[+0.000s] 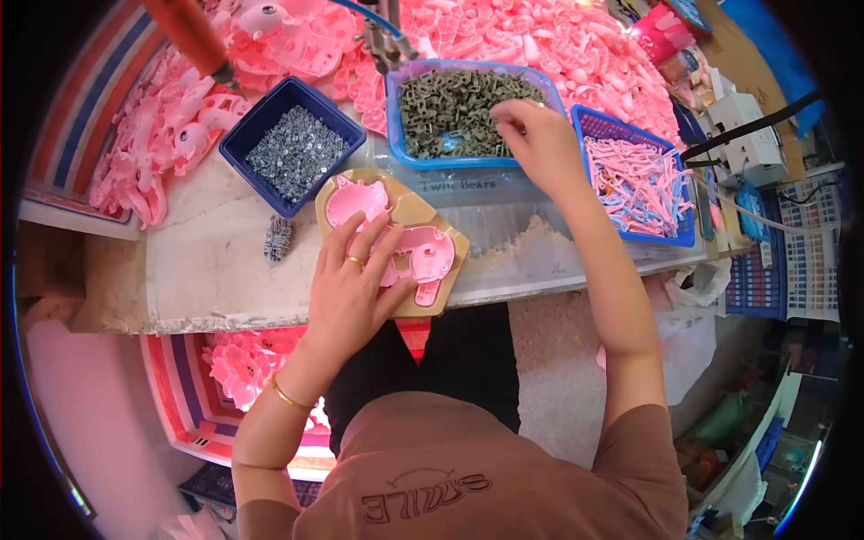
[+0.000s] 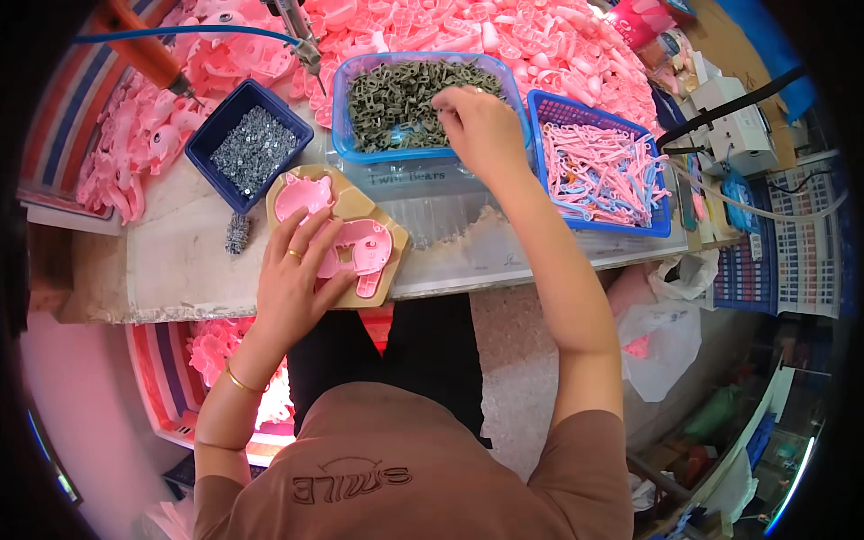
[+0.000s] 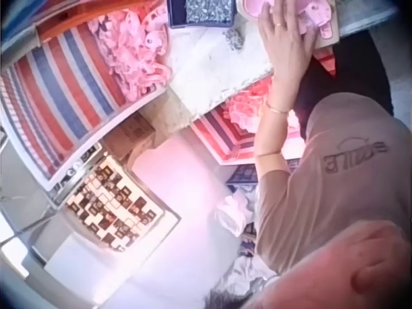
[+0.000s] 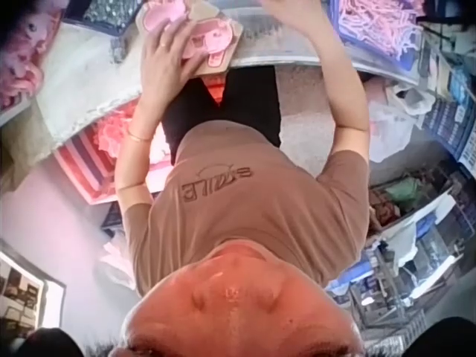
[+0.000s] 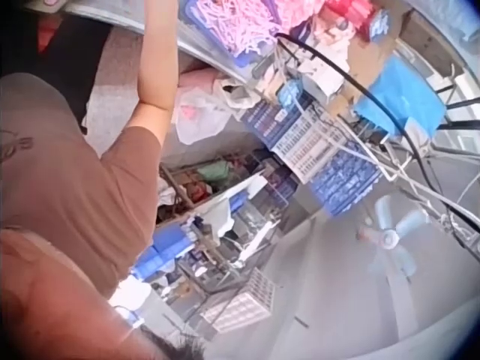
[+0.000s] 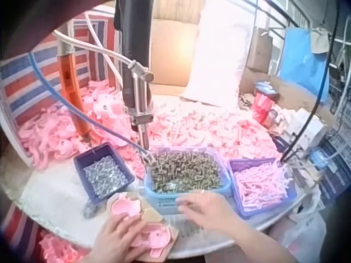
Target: Assembling pink plastic toy components using pneumatic and electric screwdrivers at a factory workbench.
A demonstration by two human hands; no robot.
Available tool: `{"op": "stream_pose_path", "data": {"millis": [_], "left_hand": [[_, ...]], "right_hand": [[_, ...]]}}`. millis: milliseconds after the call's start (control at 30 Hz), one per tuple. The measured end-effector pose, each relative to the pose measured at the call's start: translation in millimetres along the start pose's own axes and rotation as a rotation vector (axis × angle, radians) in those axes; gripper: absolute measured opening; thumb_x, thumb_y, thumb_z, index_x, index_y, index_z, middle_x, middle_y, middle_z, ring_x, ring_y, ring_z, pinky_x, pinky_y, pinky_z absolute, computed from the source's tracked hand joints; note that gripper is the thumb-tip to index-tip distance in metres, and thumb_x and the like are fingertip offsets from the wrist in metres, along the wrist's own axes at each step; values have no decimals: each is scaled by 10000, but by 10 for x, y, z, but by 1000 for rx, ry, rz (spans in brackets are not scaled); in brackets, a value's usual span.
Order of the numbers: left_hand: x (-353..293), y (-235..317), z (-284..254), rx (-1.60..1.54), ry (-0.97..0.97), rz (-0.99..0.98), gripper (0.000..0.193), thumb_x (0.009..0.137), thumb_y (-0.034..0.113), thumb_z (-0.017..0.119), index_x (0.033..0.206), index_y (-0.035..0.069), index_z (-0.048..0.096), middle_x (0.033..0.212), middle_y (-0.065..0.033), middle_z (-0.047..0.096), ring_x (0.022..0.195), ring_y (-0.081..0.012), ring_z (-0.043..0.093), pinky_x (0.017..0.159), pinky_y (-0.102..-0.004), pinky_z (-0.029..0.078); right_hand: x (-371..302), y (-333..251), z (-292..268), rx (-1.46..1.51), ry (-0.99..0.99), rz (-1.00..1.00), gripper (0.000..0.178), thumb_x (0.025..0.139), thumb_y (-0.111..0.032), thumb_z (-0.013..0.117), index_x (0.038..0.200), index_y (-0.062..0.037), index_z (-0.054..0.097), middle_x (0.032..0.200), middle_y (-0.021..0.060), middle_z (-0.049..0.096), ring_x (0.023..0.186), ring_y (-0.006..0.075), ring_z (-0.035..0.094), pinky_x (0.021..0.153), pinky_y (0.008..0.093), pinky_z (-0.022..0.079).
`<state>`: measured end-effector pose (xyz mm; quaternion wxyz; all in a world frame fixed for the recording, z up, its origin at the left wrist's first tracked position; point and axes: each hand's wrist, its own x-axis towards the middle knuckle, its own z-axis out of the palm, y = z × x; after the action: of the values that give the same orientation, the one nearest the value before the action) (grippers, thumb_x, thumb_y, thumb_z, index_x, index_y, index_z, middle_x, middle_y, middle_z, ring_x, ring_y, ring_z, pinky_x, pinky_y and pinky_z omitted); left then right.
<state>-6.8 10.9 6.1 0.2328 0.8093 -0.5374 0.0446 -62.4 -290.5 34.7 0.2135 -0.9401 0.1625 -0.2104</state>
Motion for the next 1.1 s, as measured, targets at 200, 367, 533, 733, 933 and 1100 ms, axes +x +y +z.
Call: {"op": "stream_pose_path", "data": {"millis": [200, 367, 533, 733, 933, 1100], "left_hand": [[14, 10, -21, -10, -2, -12, 595, 817, 331, 740, 1323, 67, 573, 1387, -104, 525, 1316, -355, 426, 1088, -478, 374], [39, 28, -78, 8, -3, 16, 561, 847, 322, 720, 1319, 55, 573, 1366, -111, 543, 1299, -358, 444, 1073, -471, 391], [256, 142, -91, -365, 84, -92, 458, 943, 291, 639, 1320, 41, 569, 1282, -168, 588, 1215, -330, 524, 1036, -431, 426], [447, 246, -85, -1481, -247, -523, 342, 1054, 263, 498, 1240, -5, 601, 1085, -114, 675, 914, -168, 653, 830, -295, 534], [312, 244, -65, -1503, -268, -573, 179, 1010, 170, 576, 1064, 11, 640, 992, -58, 686, 828, -120, 644, 748, -284, 557], [253, 224, -86, -1375, -164, -502, 163, 1001, 167, 592, 1070, 30, 647, 1031, -36, 676, 867, -112, 637, 759, -272, 548]], "right_hand": [[382, 374, 299, -164, 54, -164, 121, 856, -133, 671, 967, -85, 682, 833, 99, 646, 798, 265, 657, 725, 371, 519], [339, 370, 50, 733, -180, 306, 185, 942, -188, 661, 1053, -41, 673, 871, -5, 663, 757, 70, 602, 690, 243, 492], [-43, -103, -120, 945, -332, 206, 141, 944, -167, 666, 1033, -59, 681, 915, -28, 629, 841, 47, 553, 754, 213, 449], [-540, -417, 47, 1021, -512, -97, 168, 930, -123, 685, 1088, -71, 707, 967, -5, 584, 880, 74, 549, 762, 221, 438], [-726, -141, -353, 834, -381, 246, 209, 892, -106, 690, 1093, -56, 719, 941, 17, 644, 877, 97, 596, 770, 255, 489], [-682, 1065, -788, -248, 132, 286, 149, 836, -102, 664, 962, -59, 729, 909, 149, 710, 877, 335, 689, 753, 421, 544]]}}
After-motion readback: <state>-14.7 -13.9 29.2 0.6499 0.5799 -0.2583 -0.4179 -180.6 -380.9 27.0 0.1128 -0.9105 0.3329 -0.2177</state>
